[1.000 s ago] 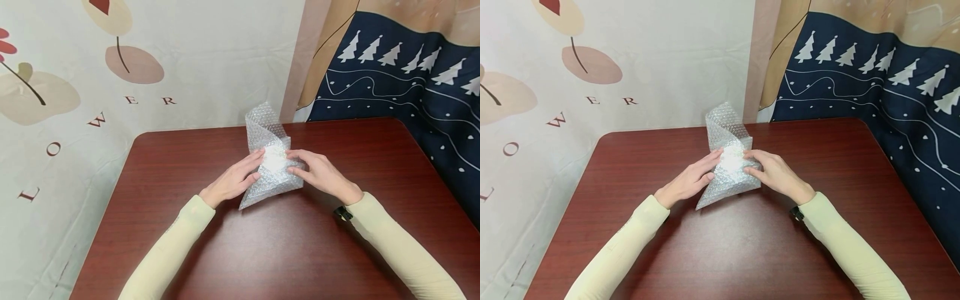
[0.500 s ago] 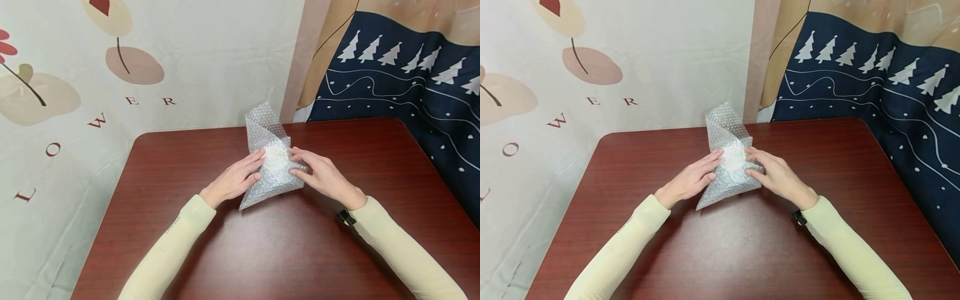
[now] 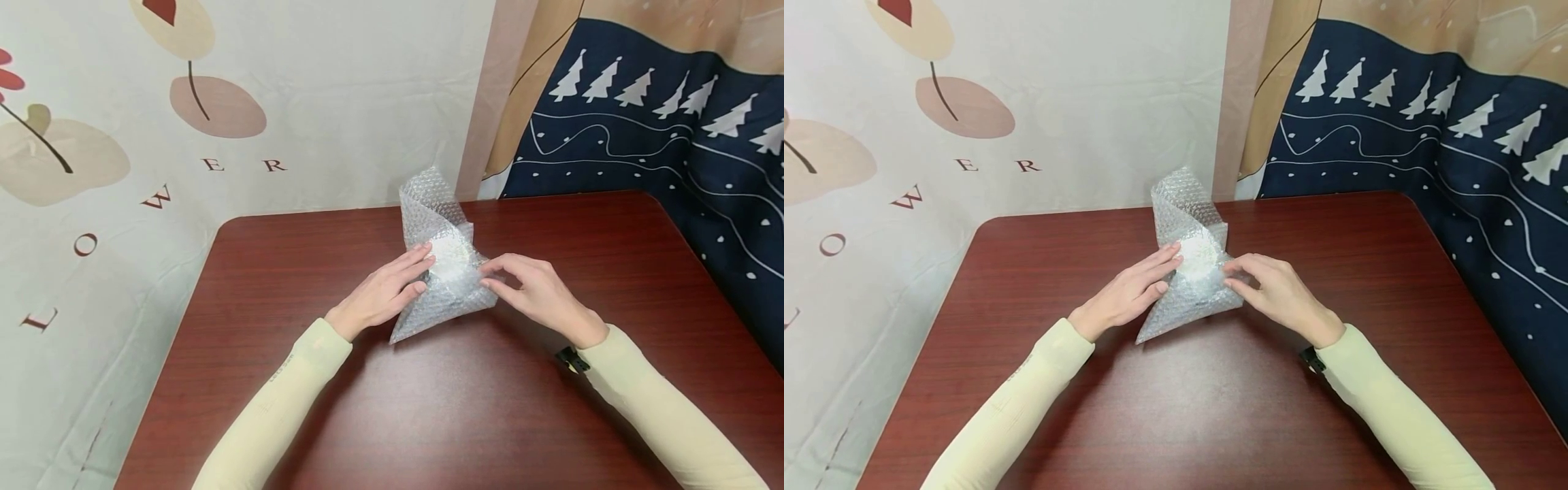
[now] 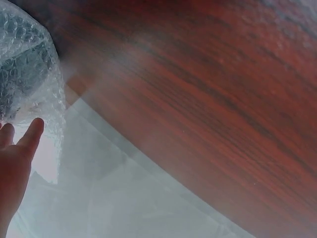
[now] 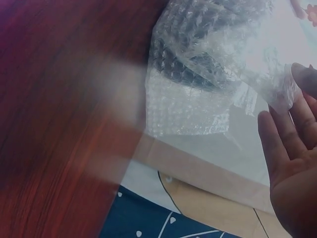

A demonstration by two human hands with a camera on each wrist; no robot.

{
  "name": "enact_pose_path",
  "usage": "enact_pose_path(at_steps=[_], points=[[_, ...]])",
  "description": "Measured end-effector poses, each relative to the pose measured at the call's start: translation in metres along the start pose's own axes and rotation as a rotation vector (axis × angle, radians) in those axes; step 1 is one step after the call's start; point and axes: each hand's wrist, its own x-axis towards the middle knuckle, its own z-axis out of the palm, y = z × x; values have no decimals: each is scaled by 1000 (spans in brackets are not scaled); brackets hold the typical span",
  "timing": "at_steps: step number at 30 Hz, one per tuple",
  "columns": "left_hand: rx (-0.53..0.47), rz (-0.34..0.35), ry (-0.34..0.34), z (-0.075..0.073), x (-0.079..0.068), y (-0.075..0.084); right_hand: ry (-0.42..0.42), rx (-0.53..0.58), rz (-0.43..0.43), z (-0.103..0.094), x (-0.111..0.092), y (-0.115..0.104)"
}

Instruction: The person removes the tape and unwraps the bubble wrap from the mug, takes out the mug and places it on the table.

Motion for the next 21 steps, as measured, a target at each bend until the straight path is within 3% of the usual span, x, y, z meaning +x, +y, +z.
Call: enact_pose_path(at_steps=[14, 21], points=[[9, -18, -11, 0, 1, 1, -96, 51, 22, -10, -10, -7], [12, -30, -17, -1, 1, 1, -105, 72, 9, -11, -14, -8]])
